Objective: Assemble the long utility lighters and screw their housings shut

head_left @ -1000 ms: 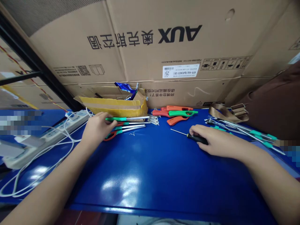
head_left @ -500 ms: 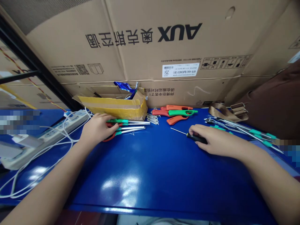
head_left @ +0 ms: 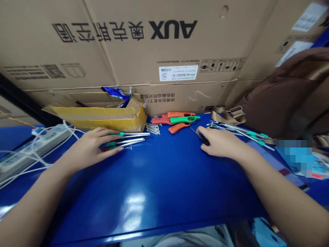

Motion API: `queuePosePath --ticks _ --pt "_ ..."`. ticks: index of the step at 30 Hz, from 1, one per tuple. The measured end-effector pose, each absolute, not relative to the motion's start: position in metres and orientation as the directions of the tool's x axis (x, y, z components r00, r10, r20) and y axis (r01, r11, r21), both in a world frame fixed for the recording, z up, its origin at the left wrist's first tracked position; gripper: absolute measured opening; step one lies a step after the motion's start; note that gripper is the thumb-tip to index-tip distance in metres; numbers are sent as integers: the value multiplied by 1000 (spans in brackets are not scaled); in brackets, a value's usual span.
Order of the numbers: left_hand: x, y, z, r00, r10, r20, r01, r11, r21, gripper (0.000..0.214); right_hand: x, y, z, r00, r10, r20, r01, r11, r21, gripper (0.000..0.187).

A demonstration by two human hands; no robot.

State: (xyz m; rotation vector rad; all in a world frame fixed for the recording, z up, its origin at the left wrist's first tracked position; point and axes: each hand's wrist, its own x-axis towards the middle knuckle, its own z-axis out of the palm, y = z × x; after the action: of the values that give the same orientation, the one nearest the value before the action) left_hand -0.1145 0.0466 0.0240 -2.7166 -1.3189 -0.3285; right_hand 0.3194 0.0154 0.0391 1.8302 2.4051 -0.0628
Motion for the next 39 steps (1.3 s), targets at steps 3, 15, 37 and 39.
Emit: queuePosePath --ticks 3,15,37,39 --pt "-119 51 21 605 761 232 784 -621 -9 41 321 15 41 -212 966 -150 973 223 59 23" --pt "-118 55 18 543 816 200 831 -556 11 33 336 24 28 -121 984 -129 979 139 146 31" --pt "29 -18 7 751 647 128 597 -750 285 25 347 34 18 -183 980 -82 969 194 152 30" --pt "27 -13 -2 738 647 190 588 -755 290 25 343 35 19 -202 978 -48 964 208 168 32"
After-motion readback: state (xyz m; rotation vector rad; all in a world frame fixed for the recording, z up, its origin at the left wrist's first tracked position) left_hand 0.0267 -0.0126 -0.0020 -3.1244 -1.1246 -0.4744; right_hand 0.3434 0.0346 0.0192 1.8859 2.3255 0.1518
